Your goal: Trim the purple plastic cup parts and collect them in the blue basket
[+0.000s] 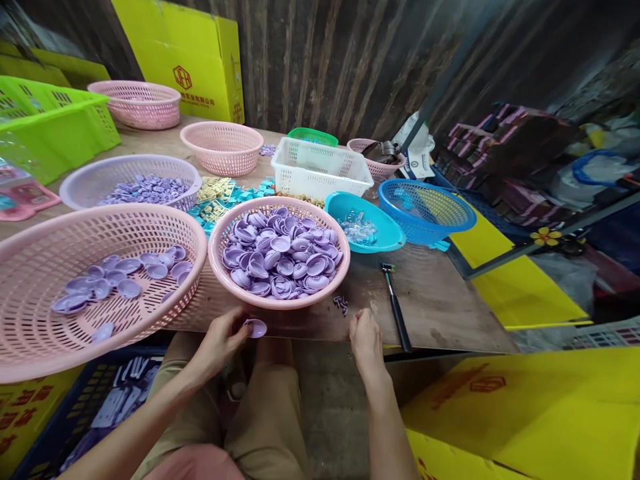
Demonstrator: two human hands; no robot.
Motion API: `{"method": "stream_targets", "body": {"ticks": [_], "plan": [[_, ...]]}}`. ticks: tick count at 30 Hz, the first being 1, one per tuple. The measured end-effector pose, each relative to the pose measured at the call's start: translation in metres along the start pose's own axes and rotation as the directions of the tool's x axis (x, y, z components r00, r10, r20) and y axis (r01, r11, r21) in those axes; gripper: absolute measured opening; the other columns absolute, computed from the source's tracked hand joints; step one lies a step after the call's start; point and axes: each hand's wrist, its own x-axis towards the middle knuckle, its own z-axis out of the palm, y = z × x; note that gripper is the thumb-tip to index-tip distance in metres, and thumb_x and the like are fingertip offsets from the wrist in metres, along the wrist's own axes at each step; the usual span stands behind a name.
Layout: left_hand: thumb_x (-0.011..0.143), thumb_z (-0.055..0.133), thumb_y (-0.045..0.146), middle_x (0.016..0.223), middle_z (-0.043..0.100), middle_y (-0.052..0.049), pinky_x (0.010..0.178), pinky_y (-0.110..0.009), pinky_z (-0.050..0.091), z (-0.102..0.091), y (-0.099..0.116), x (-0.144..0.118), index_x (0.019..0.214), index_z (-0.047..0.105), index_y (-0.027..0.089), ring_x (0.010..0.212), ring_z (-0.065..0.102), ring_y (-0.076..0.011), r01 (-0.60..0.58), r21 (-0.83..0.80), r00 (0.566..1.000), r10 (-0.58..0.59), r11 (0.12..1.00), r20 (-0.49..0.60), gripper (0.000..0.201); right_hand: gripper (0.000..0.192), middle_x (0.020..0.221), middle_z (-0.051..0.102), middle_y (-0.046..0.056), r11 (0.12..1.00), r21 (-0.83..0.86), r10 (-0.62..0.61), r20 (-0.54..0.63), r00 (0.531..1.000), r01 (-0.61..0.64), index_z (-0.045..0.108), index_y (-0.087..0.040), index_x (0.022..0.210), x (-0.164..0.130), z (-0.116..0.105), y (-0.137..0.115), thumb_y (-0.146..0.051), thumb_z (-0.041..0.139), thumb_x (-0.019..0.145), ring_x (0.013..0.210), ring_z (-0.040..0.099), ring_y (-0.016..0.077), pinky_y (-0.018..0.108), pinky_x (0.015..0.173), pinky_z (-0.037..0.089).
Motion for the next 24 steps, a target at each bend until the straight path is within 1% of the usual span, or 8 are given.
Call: {"method": "stream_targets", "body": {"ticks": [3, 6, 9, 13, 16, 18, 20, 24], "plan": [[0.074, 0.043, 0.023, 0.075, 0.056, -0.003, 0.053, -0.022, 0.039, 0.008, 0.010, -0.004, 0.083, 0.061, 0.013, 0.060, 0.051, -0.0116, 0.134, -0.212, 0.976, -0.093, 0.968, 0.194, 0.023, 0.011, 0.069, 0.060, 0.008, 0.970, 0.244, -0.004, 0.081, 0.997, -0.016, 0.051, -0.016, 0.074, -0.010, -0.010, -0.018, -0.020, 0.041, 0.073, 0.064, 0.056, 0.0197, 0.030, 0.059, 0.041], [0.072, 0.050, 0.029, 0.072, 0.054, -0.002, 0.047, -0.020, 0.033, 0.016, 0.022, -0.007, 0.090, 0.062, 0.009, 0.051, 0.045, -0.0074, 0.321, -0.378, 0.896, -0.150, 0.868, 0.417, 0.030, 0.018, 0.065, 0.059, 0.003, 0.834, 0.551, -0.128, 0.199, 0.972, -0.002, 0.054, -0.017, 0.078, -0.029, -0.025, -0.052, -0.032, 0.044, 0.078, 0.055, 0.053, 0.0148, 0.025, 0.052, 0.040], [0.069, 0.056, 0.032, 0.069, 0.053, -0.001, 0.047, -0.019, 0.029, 0.017, 0.032, -0.009, 0.093, 0.063, 0.008, 0.049, 0.042, -0.0054, 0.416, -0.474, 0.834, -0.118, 0.776, 0.539, 0.034, 0.021, 0.067, 0.060, 0.001, 0.722, 0.692, -0.246, 0.231, 0.941, 0.019, 0.057, -0.016, 0.080, -0.048, -0.035, -0.086, -0.035, 0.048, 0.079, 0.056, 0.054, 0.0128, 0.022, 0.049, 0.041], [0.067, 0.060, 0.034, 0.065, 0.050, 0.000, 0.047, -0.019, 0.025, 0.014, 0.036, -0.012, 0.090, 0.064, 0.008, 0.049, 0.039, -0.0045, 0.457, -0.581, 0.828, -0.084, 0.673, 0.554, 0.035, 0.015, 0.073, 0.062, 0.003, 0.715, 0.666, -0.359, 0.087, 0.929, 0.214, 0.061, -0.017, 0.078, -0.061, -0.031, -0.108, -0.025, 0.049, 0.081, 0.066, 0.057, 0.0131, 0.022, 0.057, 0.043], [0.065, 0.063, 0.033, 0.064, 0.050, 0.000, 0.046, -0.019, 0.023, 0.010, 0.036, -0.015, 0.088, 0.064, 0.007, 0.049, 0.036, -0.0042, 0.491, -0.617, 0.830, -0.115, 0.615, 0.546, 0.035, 0.018, 0.072, 0.061, 0.004, 0.716, 0.592, -0.435, -0.036, 0.900, 0.370, 0.063, -0.017, 0.081, -0.063, -0.026, -0.110, -0.020, 0.046, 0.083, 0.067, 0.057, 0.0130, 0.023, 0.061, 0.045], [0.065, 0.062, 0.033, 0.063, 0.050, -0.001, 0.046, -0.019, 0.022, 0.008, 0.036, -0.016, 0.086, 0.063, 0.006, 0.048, 0.035, -0.0041, 0.495, -0.627, 0.834, -0.127, 0.602, 0.537, 0.034, 0.018, 0.075, 0.061, 0.004, 0.695, 0.580, -0.487, -0.056, 0.872, 0.425, 0.063, -0.018, 0.084, -0.064, -0.027, -0.110, -0.019, 0.045, 0.084, 0.069, 0.058, 0.0134, 0.024, 0.063, 0.046], [0.065, 0.062, 0.033, 0.062, 0.049, -0.001, 0.046, -0.018, 0.024, 0.006, 0.038, -0.017, 0.083, 0.063, 0.005, 0.049, 0.036, -0.0043, 0.474, -0.612, 0.844, -0.129, 0.633, 0.520, 0.032, 0.016, 0.077, 0.061, 0.004, 0.679, 0.587, -0.521, -0.038, 0.853, 0.441, 0.062, -0.018, 0.086, -0.063, -0.028, -0.111, -0.018, 0.046, 0.084, 0.072, 0.058, 0.0134, 0.023, 0.064, 0.046], [0.070, 0.056, 0.034, 0.058, 0.048, 0.001, 0.044, -0.018, 0.027, 0.004, 0.045, -0.018, 0.081, 0.063, 0.007, 0.046, 0.038, -0.0053, 0.373, -0.509, 0.882, -0.126, 0.776, 0.453, 0.030, 0.014, 0.073, 0.060, 0.004, 0.694, 0.554, -0.521, -0.054, 0.852, 0.460, 0.059, -0.016, 0.080, -0.063, -0.028, -0.115, -0.017, 0.045, 0.083, 0.068, 0.057, 0.0131, 0.022, 0.061, 0.045]]}}
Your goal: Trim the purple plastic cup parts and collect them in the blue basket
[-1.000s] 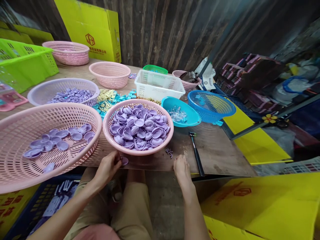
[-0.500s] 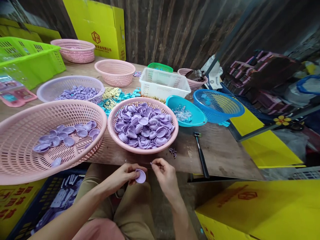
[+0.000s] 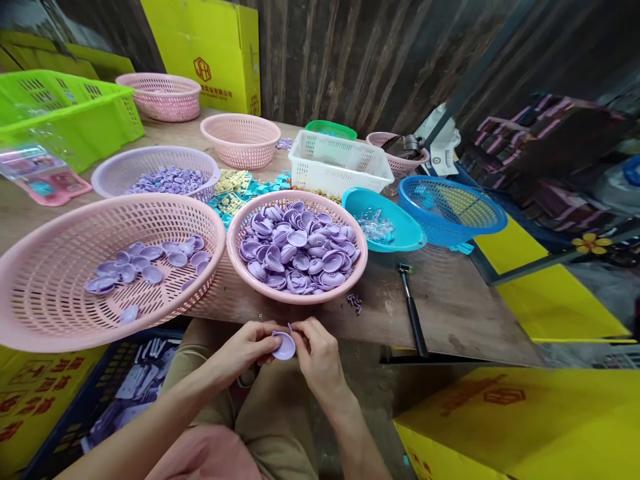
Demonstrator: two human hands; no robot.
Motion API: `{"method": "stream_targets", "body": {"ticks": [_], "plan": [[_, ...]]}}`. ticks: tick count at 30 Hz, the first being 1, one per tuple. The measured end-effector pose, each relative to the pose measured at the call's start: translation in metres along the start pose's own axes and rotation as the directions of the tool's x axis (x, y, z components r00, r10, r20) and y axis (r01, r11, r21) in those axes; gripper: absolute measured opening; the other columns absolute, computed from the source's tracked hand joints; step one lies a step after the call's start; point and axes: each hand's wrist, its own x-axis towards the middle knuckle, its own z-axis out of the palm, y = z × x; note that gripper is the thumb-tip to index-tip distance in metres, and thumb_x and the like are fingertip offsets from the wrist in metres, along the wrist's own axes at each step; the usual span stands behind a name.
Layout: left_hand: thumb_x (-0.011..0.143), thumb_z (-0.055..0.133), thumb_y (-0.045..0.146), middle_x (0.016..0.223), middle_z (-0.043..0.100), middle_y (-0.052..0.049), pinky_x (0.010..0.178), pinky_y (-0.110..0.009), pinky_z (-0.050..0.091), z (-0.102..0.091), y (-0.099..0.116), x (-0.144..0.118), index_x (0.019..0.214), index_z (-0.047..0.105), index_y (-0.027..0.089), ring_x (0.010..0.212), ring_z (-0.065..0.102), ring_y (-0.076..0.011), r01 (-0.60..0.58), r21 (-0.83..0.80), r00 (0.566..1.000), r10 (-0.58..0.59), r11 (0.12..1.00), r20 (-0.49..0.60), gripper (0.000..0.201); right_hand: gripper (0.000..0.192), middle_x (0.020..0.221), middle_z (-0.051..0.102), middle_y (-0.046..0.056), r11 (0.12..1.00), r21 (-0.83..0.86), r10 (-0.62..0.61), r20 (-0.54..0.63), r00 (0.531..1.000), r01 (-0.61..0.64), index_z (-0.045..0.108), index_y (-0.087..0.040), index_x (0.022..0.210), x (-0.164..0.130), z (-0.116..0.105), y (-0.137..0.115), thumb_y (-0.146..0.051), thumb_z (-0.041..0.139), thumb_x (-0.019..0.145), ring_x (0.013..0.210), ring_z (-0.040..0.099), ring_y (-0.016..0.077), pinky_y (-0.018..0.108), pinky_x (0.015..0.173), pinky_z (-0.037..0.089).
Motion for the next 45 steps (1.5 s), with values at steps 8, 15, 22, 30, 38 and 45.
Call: {"method": "stream_targets", "body": {"ticks": [8, 15, 22, 30, 38, 45], "plan": [[0.080, 0.040, 0.022, 0.053, 0.057, 0.002, 0.043, -0.018, 0.035, 0.004, 0.003, -0.008, 0.088, 0.065, 0.015, 0.039, 0.047, -0.0076, -0.052, 0.543, 0.950, 0.209, 0.838, -0.232, 0.027, 0.019, 0.065, 0.060, 0.001, 0.972, 0.051, 0.235, -0.174, 0.956, -0.229, 0.057, -0.017, 0.081, -0.002, -0.001, -0.016, -0.027, 0.041, 0.086, 0.055, 0.055, 0.0108, 0.021, 0.053, 0.045], [0.078, 0.046, 0.014, 0.082, 0.070, -0.005, 0.061, -0.022, 0.044, 0.008, 0.008, -0.011, 0.095, 0.066, 0.018, 0.068, 0.064, -0.0154, -0.027, 0.769, 0.898, 0.354, 0.639, -0.263, 0.027, 0.013, 0.069, 0.062, 0.001, 0.982, 0.106, 0.168, -0.103, 0.980, -0.158, 0.057, -0.017, 0.077, 0.001, 0.005, -0.043, -0.022, 0.046, 0.082, 0.055, 0.057, 0.0087, 0.016, 0.049, 0.046], [0.079, 0.046, 0.013, 0.082, 0.070, -0.006, 0.062, -0.022, 0.045, 0.009, 0.011, -0.012, 0.096, 0.066, 0.017, 0.068, 0.065, -0.0160, -0.029, 0.780, 0.901, 0.353, 0.625, -0.250, 0.027, 0.012, 0.062, 0.061, -0.001, 0.995, -0.004, 0.102, -0.181, 0.978, -0.104, 0.058, -0.016, 0.073, 0.003, 0.009, -0.045, -0.019, 0.049, 0.080, 0.050, 0.054, 0.0070, 0.014, 0.046, 0.044], [0.078, 0.047, 0.013, 0.081, 0.070, -0.005, 0.062, -0.022, 0.046, 0.009, 0.014, -0.014, 0.096, 0.066, 0.018, 0.067, 0.065, -0.0157, 0.000, 0.784, 0.899, 0.343, 0.621, -0.271, 0.027, 0.012, 0.062, 0.059, -0.001, 0.993, 0.003, 0.117, -0.155, 0.981, -0.118, 0.057, -0.017, 0.071, 0.002, 0.009, -0.046, -0.019, 0.048, 0.080, 0.050, 0.053, 0.0069, 0.015, 0.046, 0.044], [0.078, 0.047, 0.014, 0.082, 0.070, -0.005, 0.063, -0.023, 0.047, 0.007, 0.014, -0.014, 0.095, 0.066, 0.019, 0.068, 0.065, -0.0163, 0.027, 0.822, 0.898, 0.347, 0.569, -0.270, 0.026, 0.012, 0.064, 0.059, -0.001, 0.991, 0.028, 0.131, -0.136, 0.982, -0.129, 0.056, -0.017, 0.073, 0.002, 0.009, -0.047, -0.019, 0.047, 0.081, 0.053, 0.054, 0.0079, 0.016, 0.049, 0.044], [0.084, 0.040, 0.018, 0.083, 0.068, -0.007, 0.063, -0.024, 0.048, 0.009, 0.010, -0.016, 0.094, 0.062, 0.017, 0.070, 0.064, -0.0169, 0.095, 0.925, 0.904, 0.358, 0.367, -0.235, 0.024, 0.017, 0.061, 0.054, -0.001, 0.994, -0.106, -0.008, -0.152, 0.988, -0.008, 0.052, -0.017, 0.069, 0.002, 0.013, -0.050, -0.015, 0.043, 0.083, 0.054, 0.050, 0.0089, 0.018, 0.052, 0.041]]}}
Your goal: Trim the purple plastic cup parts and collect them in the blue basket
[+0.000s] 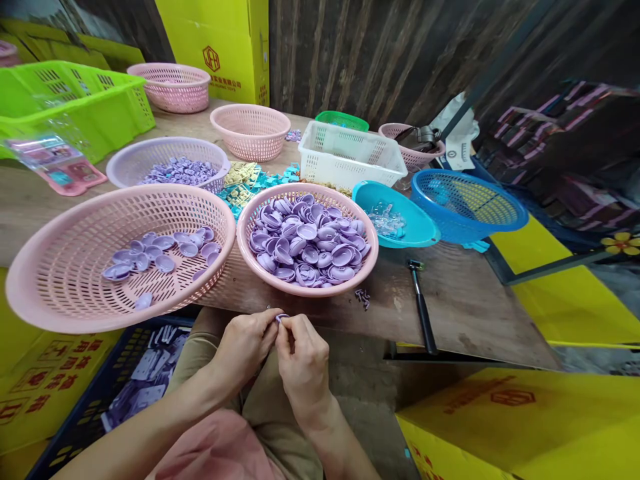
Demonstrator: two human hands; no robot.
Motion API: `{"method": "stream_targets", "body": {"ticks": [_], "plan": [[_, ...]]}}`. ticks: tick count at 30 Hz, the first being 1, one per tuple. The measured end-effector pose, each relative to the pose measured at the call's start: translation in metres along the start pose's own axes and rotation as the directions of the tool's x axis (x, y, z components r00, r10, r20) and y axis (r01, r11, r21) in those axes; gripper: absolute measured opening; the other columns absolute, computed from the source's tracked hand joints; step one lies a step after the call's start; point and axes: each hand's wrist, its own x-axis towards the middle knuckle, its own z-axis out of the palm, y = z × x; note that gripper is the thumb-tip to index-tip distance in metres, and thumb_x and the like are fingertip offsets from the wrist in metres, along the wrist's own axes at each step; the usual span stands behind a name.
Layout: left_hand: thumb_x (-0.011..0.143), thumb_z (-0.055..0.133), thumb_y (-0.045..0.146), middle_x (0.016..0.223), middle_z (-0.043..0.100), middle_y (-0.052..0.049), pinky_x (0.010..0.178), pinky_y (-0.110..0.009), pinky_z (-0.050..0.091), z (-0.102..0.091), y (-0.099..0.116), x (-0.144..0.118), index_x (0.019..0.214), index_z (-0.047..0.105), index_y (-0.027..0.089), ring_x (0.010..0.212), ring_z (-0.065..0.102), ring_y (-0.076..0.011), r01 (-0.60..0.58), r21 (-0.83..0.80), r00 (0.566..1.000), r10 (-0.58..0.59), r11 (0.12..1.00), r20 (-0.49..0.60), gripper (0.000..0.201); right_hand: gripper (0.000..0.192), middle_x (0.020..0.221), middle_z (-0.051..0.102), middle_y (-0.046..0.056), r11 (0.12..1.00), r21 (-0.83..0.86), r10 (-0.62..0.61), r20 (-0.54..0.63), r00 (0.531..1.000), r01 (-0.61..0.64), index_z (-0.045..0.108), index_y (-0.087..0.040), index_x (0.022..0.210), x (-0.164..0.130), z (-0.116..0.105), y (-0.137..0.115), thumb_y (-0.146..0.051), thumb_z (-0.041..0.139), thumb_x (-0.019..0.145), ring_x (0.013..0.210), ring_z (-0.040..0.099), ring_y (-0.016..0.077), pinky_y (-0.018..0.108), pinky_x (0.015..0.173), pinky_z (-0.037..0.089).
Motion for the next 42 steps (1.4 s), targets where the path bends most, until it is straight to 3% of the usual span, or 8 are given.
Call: {"method": "stream_targets", "body": {"ticks": [8, 12, 14, 17, 22, 31, 38, 42], "plan": [[0.084, 0.037, 0.013, 0.085, 0.067, -0.008, 0.057, -0.026, 0.048, 0.003, 0.006, -0.006, 0.094, 0.058, 0.016, 0.068, 0.064, -0.0188, 0.010, 0.173, 0.998, -0.020, 0.985, 0.054, 0.023, 0.018, 0.061, 0.052, 0.000, 1.000, 0.019, -0.003, -0.041, 0.999, 0.004, 0.051, -0.018, 0.070, -0.003, 0.006, -0.008, -0.014, 0.041, 0.083, 0.055, 0.049, 0.0098, 0.020, 0.053, 0.040], [0.083, 0.039, 0.014, 0.088, 0.067, -0.006, 0.061, -0.025, 0.048, -0.008, -0.006, -0.010, 0.096, 0.059, 0.017, 0.070, 0.064, -0.0172, -0.021, 0.127, 0.999, 0.026, 0.992, -0.041, 0.024, 0.014, 0.067, 0.057, 0.000, 0.971, 0.218, 0.076, 0.116, 0.990, -0.100, 0.056, -0.017, 0.076, 0.000, 0.002, -0.003, -0.020, 0.044, 0.084, 0.059, 0.053, 0.0096, 0.019, 0.054, 0.042], [0.084, 0.039, 0.016, 0.091, 0.067, -0.004, 0.067, -0.023, 0.048, -0.030, -0.022, -0.011, 0.098, 0.059, 0.019, 0.075, 0.063, -0.0155, 0.001, 0.102, 0.977, 0.020, 0.995, -0.210, 0.025, 0.014, 0.071, 0.060, 0.000, 0.945, 0.256, 0.170, 0.143, 0.975, -0.202, 0.057, -0.018, 0.084, 0.004, -0.004, 0.018, -0.026, 0.045, 0.084, 0.060, 0.055, 0.0103, 0.019, 0.053, 0.042], [0.085, 0.037, 0.023, 0.087, 0.066, -0.003, 0.073, -0.027, 0.047, -0.074, -0.057, -0.007, 0.102, 0.058, 0.019, 0.075, 0.061, -0.0160, 0.233, 0.181, 0.878, -0.127, 0.955, -0.461, 0.027, 0.016, 0.067, 0.060, 0.002, 0.940, 0.077, 0.338, -0.111, 0.934, -0.331, 0.055, -0.016, 0.081, 0.008, -0.018, 0.075, -0.029, 0.045, 0.082, 0.057, 0.055, 0.0129, 0.022, 0.050, 0.042], [0.084, 0.040, 0.032, 0.103, 0.055, -0.013, 0.072, -0.039, 0.045, -0.105, -0.090, 0.012, 0.113, 0.051, 0.012, 0.091, 0.051, -0.0268, 0.433, 0.460, 0.813, -0.115, 0.775, -0.571, 0.037, 0.009, 0.062, 0.056, 0.006, 0.913, -0.229, 0.268, -0.290, 0.919, -0.338, 0.053, -0.020, 0.066, 0.012, -0.037, 0.155, -0.019, 0.049, 0.073, 0.057, 0.053, 0.0178, 0.029, 0.051, 0.038], [0.081, 0.047, 0.017, 0.089, 0.058, -0.007, 0.077, -0.031, 0.042, -0.036, 0.008, 0.091, 0.096, 0.061, 0.017, 0.086, 0.051, -0.0193, -0.227, 0.213, 0.922, 0.280, 0.950, -0.268, 0.021, 0.017, 0.057, 0.054, 0.004, 0.899, -0.340, 0.199, -0.248, 0.948, -0.278, 0.051, -0.024, 0.056, 0.016, -0.025, 0.181, -0.013, 0.047, 0.068, 0.051, 0.050, 0.0167, 0.029, 0.049, 0.034], [0.078, 0.054, 0.028, 0.093, 0.057, -0.009, 0.076, -0.034, 0.041, -0.007, 0.058, 0.135, 0.089, 0.063, 0.015, 0.091, 0.051, -0.0231, -0.314, 0.260, 0.938, 0.340, 0.913, -0.062, 0.019, 0.015, 0.064, 0.065, 0.008, 0.826, -0.267, 0.456, -0.199, 0.867, -0.496, 0.059, -0.018, 0.066, 0.009, -0.029, 0.192, -0.030, 0.051, 0.070, 0.060, 0.058, 0.0216, 0.031, 0.055, 0.040], [0.078, 0.055, 0.027, 0.090, 0.058, -0.008, 0.076, -0.033, 0.041, -0.002, 0.060, 0.141, 0.084, 0.066, 0.017, 0.093, 0.051, -0.0234, -0.318, 0.252, 0.942, 0.335, 0.914, -0.028, 0.017, 0.026, 0.071, 0.065, 0.009, 0.877, -0.241, 0.383, -0.170, 0.908, -0.415, 0.063, -0.018, 0.071, 0.006, -0.031, 0.188, -0.035, 0.045, 0.076, 0.066, 0.059, 0.0223, 0.033, 0.062, 0.042]]}}
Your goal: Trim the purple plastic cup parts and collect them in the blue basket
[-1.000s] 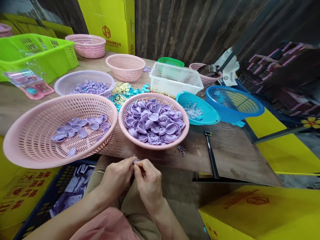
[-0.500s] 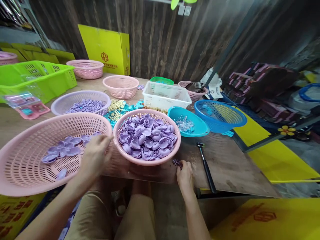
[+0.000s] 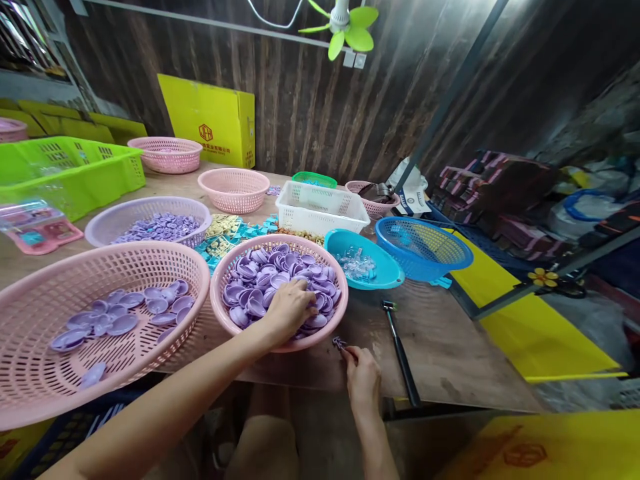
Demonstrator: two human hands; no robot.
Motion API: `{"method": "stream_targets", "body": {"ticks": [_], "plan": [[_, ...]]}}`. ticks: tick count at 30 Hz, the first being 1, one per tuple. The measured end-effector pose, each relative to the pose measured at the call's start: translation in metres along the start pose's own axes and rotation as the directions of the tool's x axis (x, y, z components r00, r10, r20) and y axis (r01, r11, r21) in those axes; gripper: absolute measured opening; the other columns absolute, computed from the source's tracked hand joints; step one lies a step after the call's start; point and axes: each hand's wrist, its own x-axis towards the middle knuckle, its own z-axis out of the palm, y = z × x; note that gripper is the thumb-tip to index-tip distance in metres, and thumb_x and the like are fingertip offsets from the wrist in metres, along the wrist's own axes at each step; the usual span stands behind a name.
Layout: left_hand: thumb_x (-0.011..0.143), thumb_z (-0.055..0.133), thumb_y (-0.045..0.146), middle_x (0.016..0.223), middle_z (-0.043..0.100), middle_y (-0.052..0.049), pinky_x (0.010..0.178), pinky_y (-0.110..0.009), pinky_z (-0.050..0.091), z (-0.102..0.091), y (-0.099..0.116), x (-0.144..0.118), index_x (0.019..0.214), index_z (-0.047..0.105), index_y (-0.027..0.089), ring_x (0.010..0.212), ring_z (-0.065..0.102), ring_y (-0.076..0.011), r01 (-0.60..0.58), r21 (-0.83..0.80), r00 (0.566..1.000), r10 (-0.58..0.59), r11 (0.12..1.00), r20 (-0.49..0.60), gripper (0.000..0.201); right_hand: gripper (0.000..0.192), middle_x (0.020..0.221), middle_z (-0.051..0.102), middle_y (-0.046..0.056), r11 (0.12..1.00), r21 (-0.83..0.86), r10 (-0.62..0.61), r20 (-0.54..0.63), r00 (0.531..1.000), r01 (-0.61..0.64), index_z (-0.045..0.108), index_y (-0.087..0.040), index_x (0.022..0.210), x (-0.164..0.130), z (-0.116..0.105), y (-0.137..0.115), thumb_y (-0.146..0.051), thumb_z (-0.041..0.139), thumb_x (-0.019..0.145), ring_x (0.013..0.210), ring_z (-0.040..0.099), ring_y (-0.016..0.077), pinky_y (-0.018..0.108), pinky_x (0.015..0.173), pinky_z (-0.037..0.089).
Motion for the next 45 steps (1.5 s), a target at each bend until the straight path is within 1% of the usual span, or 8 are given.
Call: {"method": "stream_targets", "body": {"ticks": [14, 20, 24, 28, 33, 39, 42, 45], "plan": [[0.079, 0.054, 0.029, 0.098, 0.062, -0.017, 0.079, -0.033, 0.043, -0.008, 0.001, 0.008, 0.093, 0.063, 0.007, 0.096, 0.056, -0.0264, 0.165, 0.098, 0.976, -0.177, 0.981, 0.126, 0.027, 0.010, 0.061, 0.053, 0.003, 0.945, -0.304, 0.168, 0.141, 0.976, -0.119, 0.047, -0.021, 0.064, -0.010, -0.013, -0.005, -0.024, 0.049, 0.074, 0.059, 0.052, 0.0185, 0.028, 0.054, 0.034], [0.079, 0.045, 0.013, 0.094, 0.064, -0.012, 0.073, -0.028, 0.044, -0.012, -0.001, 0.006, 0.090, 0.064, 0.012, 0.088, 0.059, -0.0205, 0.176, 0.069, 0.977, -0.183, 0.982, 0.108, 0.022, 0.008, 0.063, 0.056, 0.005, 0.985, -0.116, 0.143, 0.125, 0.982, -0.129, 0.044, -0.021, 0.064, -0.014, -0.013, -0.013, -0.024, 0.043, 0.071, 0.062, 0.053, 0.0194, 0.029, 0.058, 0.036], [0.076, 0.042, 0.010, 0.085, 0.065, -0.011, 0.067, -0.029, 0.043, -0.012, -0.008, 0.003, 0.086, 0.062, 0.012, 0.080, 0.059, -0.0212, 0.185, -0.046, 0.983, -0.184, 0.982, 0.013, 0.022, 0.015, 0.062, 0.056, 0.003, 0.962, 0.175, 0.187, 0.134, 0.973, -0.209, 0.046, -0.020, 0.069, -0.018, -0.011, -0.016, -0.035, 0.042, 0.070, 0.058, 0.054, 0.0188, 0.029, 0.055, 0.037], [0.071, 0.045, 0.008, 0.068, 0.061, -0.003, 0.062, -0.025, 0.041, -0.017, -0.015, -0.003, 0.086, 0.058, 0.014, 0.065, 0.055, -0.0159, 0.122, -0.304, 0.972, -0.176, 0.945, -0.157, 0.021, 0.028, 0.059, 0.056, 0.002, 0.839, 0.411, 0.233, 0.322, 0.918, -0.357, 0.048, -0.019, 0.071, -0.021, -0.010, -0.023, -0.046, 0.048, 0.064, 0.053, 0.054, 0.0180, 0.027, 0.047, 0.036], [0.071, 0.044, 0.006, 0.068, 0.056, 0.001, 0.060, -0.020, 0.037, -0.032, -0.019, -0.031, 0.087, 0.059, 0.015, 0.061, 0.049, -0.0104, -0.040, -0.618, 0.926, -0.203, 0.785, -0.317, 0.023, 0.025, 0.065, 0.061, 0.007, 0.949, 0.231, 0.163, 0.218, 0.962, -0.214, 0.054, -0.018, 0.064, -0.022, -0.009, -0.027, -0.042, 0.047, 0.063, 0.060, 0.055, 0.0195, 0.030, 0.058, 0.039], [0.082, 0.043, 0.020, 0.075, 0.056, -0.002, 0.062, -0.020, 0.040, -0.035, -0.017, -0.090, 0.088, 0.064, 0.015, 0.069, 0.051, -0.0114, -0.058, -0.814, 0.958, -0.198, 0.579, -0.209, 0.022, 0.018, 0.053, 0.057, 0.004, 0.994, 0.002, 0.108, 0.174, 0.979, -0.110, 0.051, -0.019, 0.058, -0.027, -0.017, -0.034, -0.035, 0.045, 0.066, 0.049, 0.050, 0.0161, 0.027, 0.051, 0.035], [0.084, 0.041, 0.022, 0.072, 0.060, -0.001, 0.059, -0.019, 0.042, -0.022, -0.014, -0.115, 0.095, 0.061, 0.016, 0.064, 0.055, -0.0108, 0.047, -0.865, 0.980, -0.190, 0.499, -0.057, 0.023, 0.023, 0.055, 0.057, 0.002, 0.981, 0.145, 0.107, 0.151, 0.983, -0.129, 0.053, -0.018, 0.064, -0.036, -0.029, -0.056, -0.038, 0.046, 0.072, 0.050, 0.052, 0.0145, 0.024, 0.050, 0.038], [0.082, 0.042, 0.015, 0.068, 0.062, 0.001, 0.056, -0.017, 0.041, -0.007, -0.012, -0.130, 0.093, 0.062, 0.017, 0.057, 0.055, -0.0091, 0.146, -0.801, 0.977, -0.210, 0.581, 0.026, 0.023, 0.026, 0.060, 0.059, 0.002, 0.935, 0.332, 0.074, 0.154, 0.985, -0.122, 0.057, -0.017, 0.072, -0.049, -0.041, -0.089, -0.041, 0.048, 0.077, 0.051, 0.054, 0.0125, 0.021, 0.049, 0.040]]}}
